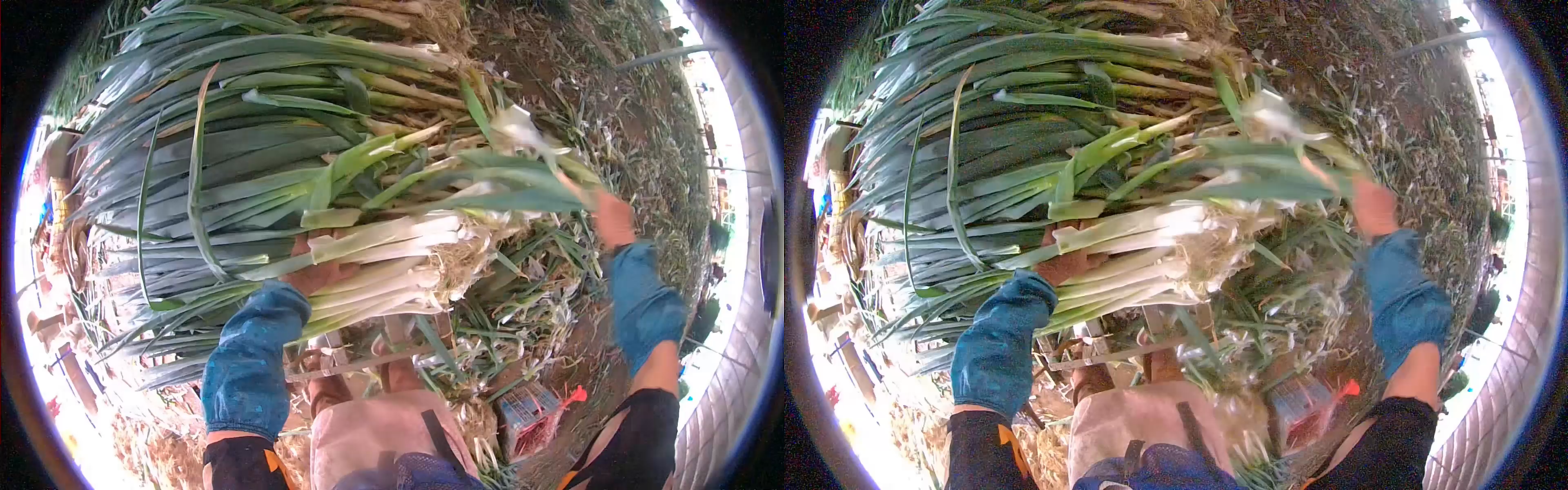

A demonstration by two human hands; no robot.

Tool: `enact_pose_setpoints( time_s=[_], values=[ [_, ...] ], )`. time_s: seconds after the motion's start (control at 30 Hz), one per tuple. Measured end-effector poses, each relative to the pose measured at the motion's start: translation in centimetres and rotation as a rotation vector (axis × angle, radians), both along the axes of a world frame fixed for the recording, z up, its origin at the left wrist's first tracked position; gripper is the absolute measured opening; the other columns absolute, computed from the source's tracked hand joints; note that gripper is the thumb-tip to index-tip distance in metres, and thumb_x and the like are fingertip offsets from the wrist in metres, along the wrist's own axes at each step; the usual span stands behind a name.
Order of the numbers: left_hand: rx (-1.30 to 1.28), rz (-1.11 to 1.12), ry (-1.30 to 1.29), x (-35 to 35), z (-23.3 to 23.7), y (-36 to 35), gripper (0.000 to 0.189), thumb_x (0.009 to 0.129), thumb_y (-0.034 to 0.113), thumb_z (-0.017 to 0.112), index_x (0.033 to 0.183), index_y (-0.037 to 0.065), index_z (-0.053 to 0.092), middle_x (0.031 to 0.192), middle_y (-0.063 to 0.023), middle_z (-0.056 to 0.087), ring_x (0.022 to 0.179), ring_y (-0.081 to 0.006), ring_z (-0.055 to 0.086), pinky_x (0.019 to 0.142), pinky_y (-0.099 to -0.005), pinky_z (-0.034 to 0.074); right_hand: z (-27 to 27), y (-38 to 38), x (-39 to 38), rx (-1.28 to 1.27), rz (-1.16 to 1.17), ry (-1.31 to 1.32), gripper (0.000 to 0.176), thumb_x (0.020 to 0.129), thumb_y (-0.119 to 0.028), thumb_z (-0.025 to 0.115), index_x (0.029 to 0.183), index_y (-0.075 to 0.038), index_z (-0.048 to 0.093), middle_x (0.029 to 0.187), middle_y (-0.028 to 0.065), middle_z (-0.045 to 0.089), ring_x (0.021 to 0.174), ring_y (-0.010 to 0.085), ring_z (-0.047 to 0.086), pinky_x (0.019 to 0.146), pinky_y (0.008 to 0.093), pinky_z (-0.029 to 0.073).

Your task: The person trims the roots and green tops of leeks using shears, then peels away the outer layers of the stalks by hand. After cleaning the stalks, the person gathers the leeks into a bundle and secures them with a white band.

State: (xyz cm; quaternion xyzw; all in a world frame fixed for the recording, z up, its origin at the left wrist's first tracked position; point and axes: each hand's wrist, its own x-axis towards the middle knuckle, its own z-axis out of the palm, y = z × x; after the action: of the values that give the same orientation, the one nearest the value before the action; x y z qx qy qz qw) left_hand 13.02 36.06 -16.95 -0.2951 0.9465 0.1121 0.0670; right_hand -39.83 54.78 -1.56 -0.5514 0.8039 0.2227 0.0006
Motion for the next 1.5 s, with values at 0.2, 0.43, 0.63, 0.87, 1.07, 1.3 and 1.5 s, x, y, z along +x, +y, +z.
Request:
enact_pose_setpoints(
  time_s=[0.2,0.43,0.63,0.87,1.07,1.3,1.5],
  values=[
    [-0.055,-0.021,0.099,0.0,0.7,-0.2,0.09,0.068,0.062,0.062,0.136,0.01,0.035,0.122,-0.0157,0.052,0.11,-0.0342,0.051,0.097,-0.0554,0.033,12.0,11.0,-17.3,0.267,-0.474,0.559,0.051,0.08,-0.012,0.055,0.128,-0.004,0.039,0.111,0.0284,0.053,0.085,0.039,0.061,0.065,0.0445,0.051],
    [-0.151,-0.053,0.16,0.0,0.8,0.1,0.091,0.068,0.06,0.064,0.136,0.007,0.034,0.12,-0.0169,0.054,0.108,-0.0344,0.054,0.094,-0.0505,0.038,-2.4,-14.7,17.3,-0.388,0.396,-0.551,0.075,0.066,-0.006,0.069,0.135,-0.013,0.04,0.127,0.0172,0.047,0.115,0.0327,0.048,0.098,0.0383,0.04],
    [-0.075,-0.042,0.053,-0.1,0.9,0.0,0.082,0.073,0.06,0.058,0.132,0.007,0.04,0.12,-0.0162,0.053,0.108,-0.0326,0.053,0.092,-0.0495,0.04,-7.2,-22.4,32.5,-0.303,0.64,-0.712,0.044,0.072,-0.013,0.066,0.114,-0.008,0.053,0.102,0.0188,0.056,0.081,0.026,0.06,0.069,0.0317,0.054],
    [-0.083,-0.014,0.057,0.1,0.3,0.0,0.084,0.072,0.064,0.056,0.133,0.007,0.039,0.122,-0.0152,0.052,0.109,-0.0323,0.053,0.097,-0.0517,0.035,-5.5,-13.4,6.5,-0.566,-0.305,-0.273,0.023,0.087,-0.022,0.053,0.098,-0.002,0.054,0.079,0.0194,0.061,0.073,0.0346,0.061,0.063,0.0439,0.047],
    [0.021,-0.022,0.079,0.2,-0.4,0.0,0.085,0.07,0.06,0.058,0.131,0.004,0.04,0.134,-0.0229,0.038,0.126,-0.0445,0.03,0.105,-0.0566,0.023,-1.9,-12.9,9.5,-0.567,-0.16,-0.274,0.026,0.09,-0.025,0.048,0.102,-0.002,0.051,0.083,0.018,0.062,0.074,0.034,0.061,0.064,0.0443,0.048],
    [-0.003,-0.04,0.111,0.2,-0.1,0.2,0.078,0.073,0.059,0.056,0.131,0.01,0.042,0.135,-0.0195,0.038,0.129,-0.0363,0.029,0.105,-0.0548,0.022,-8.0,-15.9,35.8,-0.138,0.112,-0.751,0.052,0.074,-0.033,0.068,0.114,-0.004,0.051,0.122,0.0186,0.045,0.09,0.0339,0.06,0.073,0.0415,0.051],
    [-0.007,0.003,-0.069,0.2,0.1,0.5,0.084,0.075,0.07,0.045,0.135,0.012,0.037,0.138,-0.0167,0.036,0.128,-0.0386,0.03,0.104,-0.0575,0.02,-11.6,-15.3,30.8,0.163,0.371,-0.615,0.021,0.077,-0.017,0.059,0.092,-0.002,0.056,0.098,0.0182,0.058,0.08,0.0283,0.062,0.061,0.0391,0.052]
  ],
)
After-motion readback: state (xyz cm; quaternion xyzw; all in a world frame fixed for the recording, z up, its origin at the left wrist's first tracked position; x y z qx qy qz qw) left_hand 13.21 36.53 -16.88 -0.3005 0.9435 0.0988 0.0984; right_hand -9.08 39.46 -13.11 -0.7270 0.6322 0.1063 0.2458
